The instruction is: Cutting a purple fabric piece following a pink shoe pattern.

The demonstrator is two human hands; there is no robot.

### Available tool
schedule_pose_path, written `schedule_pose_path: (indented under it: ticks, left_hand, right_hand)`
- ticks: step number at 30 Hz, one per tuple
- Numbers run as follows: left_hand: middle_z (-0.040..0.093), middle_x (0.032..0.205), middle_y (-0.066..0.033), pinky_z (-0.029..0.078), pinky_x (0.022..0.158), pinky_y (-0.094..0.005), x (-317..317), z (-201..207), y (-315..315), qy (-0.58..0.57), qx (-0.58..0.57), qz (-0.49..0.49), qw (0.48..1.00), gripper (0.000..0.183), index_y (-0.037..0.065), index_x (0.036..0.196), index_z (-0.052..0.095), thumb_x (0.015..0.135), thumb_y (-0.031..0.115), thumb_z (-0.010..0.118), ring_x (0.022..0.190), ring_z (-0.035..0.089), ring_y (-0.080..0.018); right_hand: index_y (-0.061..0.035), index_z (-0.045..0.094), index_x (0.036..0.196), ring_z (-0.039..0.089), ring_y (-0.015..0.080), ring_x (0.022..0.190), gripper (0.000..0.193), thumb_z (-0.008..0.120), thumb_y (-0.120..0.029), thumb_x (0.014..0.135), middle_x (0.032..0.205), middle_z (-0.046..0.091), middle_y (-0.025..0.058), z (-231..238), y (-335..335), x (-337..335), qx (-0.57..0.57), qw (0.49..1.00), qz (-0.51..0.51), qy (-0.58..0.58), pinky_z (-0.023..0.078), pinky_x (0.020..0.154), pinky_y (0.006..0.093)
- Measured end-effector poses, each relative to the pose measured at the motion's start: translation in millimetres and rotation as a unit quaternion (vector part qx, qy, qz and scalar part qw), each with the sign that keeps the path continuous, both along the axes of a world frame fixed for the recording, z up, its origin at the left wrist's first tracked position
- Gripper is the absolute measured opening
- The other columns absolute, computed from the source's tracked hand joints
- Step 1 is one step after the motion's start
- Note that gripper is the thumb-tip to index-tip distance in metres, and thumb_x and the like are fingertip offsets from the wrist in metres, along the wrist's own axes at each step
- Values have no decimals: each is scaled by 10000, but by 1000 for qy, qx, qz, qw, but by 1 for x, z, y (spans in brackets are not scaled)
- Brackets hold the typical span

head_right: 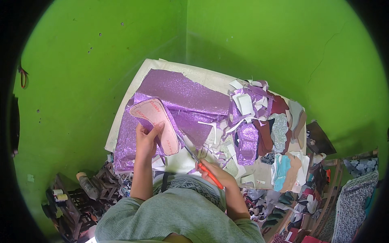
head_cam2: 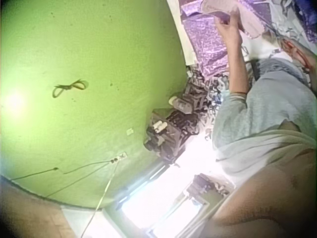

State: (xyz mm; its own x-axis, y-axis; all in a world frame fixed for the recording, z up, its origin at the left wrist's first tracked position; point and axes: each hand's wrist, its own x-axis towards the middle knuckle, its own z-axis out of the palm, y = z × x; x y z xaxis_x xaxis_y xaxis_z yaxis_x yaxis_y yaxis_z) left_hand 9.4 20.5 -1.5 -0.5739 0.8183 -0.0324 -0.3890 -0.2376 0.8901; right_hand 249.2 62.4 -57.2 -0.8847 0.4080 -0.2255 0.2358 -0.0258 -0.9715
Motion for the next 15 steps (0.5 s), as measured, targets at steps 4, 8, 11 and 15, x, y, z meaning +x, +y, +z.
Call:
schedule_pose_path:
  ticks: [4, 8, 11, 15]
  left_hand:
    - [598, 878, -78, 465, 665, -252, 2, -3, 1, 1, 1, 5, 1000, 241, -4, 956, 521, 743, 22, 631, 762, 574, -128]
    - [593, 876, -87, 475, 668, -259, 1, -3, 2, 18, 3, 18, 1000, 242, -10, 964, 514, 743, -8, 612, 762, 579, -138]
    - [586, 883, -95, 482, 672, -261, 0, -2, 1, 24, 2, 27, 999, 259, -14, 983, 501, 742, -36, 594, 768, 582, -145]
    - [602, 860, -78, 462, 663, -253, 1, -1, 1, 19, 10, 46, 999, 209, -7, 930, 538, 742, 10, 629, 755, 572, -128]
  right_hand:
    - [27, 418, 986, 380, 36, 575, 278, 394, -239, 908, 765, 402, 27, -4, 0, -4, -442, 890, -101, 43, 334, 470, 122]
    - [-55, 423, 941, 316, 74, 590, 371, 473, -321, 688, 709, 346, -24, 16, 4, -4, -317, 942, -101, -36, 290, 532, 177]
    - [-62, 424, 928, 324, 70, 579, 309, 429, -282, 711, 713, 362, -26, 35, 6, 3, -340, 931, -123, -53, 286, 526, 182]
    - [33, 425, 969, 360, 27, 573, 312, 269, -236, 941, 736, 385, 25, 33, 10, 20, -353, 933, -62, 14, 334, 451, 116]
